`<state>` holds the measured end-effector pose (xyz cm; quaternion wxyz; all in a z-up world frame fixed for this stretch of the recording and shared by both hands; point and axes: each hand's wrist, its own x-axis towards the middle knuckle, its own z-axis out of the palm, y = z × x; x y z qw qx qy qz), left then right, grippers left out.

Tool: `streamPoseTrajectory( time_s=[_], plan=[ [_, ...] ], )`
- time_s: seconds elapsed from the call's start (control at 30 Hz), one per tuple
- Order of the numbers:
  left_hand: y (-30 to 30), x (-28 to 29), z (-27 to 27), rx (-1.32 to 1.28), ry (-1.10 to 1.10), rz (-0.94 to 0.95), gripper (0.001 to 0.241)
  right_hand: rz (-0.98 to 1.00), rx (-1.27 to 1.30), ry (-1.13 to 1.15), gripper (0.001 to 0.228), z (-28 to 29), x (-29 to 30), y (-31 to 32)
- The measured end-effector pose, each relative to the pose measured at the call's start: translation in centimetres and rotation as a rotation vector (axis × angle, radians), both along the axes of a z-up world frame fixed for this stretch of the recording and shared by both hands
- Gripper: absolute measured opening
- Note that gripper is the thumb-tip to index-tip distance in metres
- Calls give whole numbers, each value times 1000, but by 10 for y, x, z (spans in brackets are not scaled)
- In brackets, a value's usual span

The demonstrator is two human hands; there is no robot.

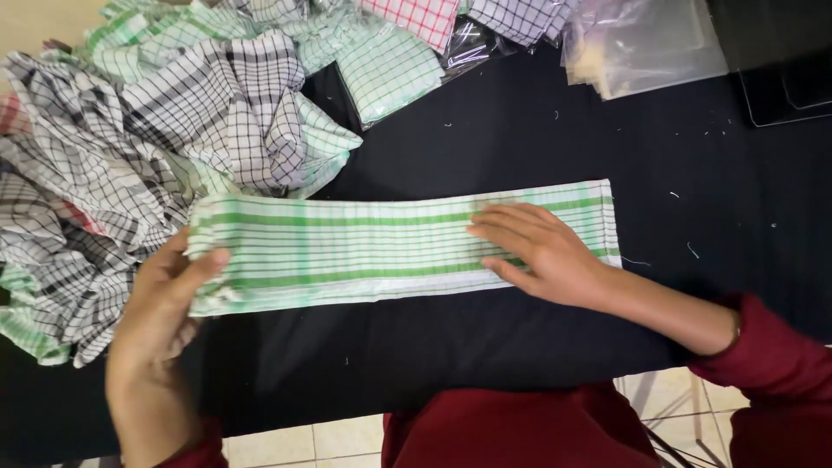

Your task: Folding checkered cloths into rectangles and inserting them into plastic bags.

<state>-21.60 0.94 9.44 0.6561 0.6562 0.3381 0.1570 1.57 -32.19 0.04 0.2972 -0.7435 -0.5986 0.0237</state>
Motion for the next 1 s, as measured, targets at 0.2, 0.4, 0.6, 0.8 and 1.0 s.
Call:
streamPoseTrajectory(
  time_s=[0.2,0.4,0.6,0.8,1.0],
  plan=[
    [-46,61,-42,-109,-55,-244,62,-39,-49,138,33,8,5,0],
    [-125,126,-71,-203,-93,-673,65,-128,-13,688,40,11,13,-2],
    [-155,132,-39,-93,21,-895,93,-317,13,997,51,-23,35,-10],
    [-110,151,-57,1034,-241,-616,41,-337,9,962,27,0,39,-2],
    [-79,149,-29,578,-58,-816,52,-309,54,930,17,9,41,-6]
  ],
)
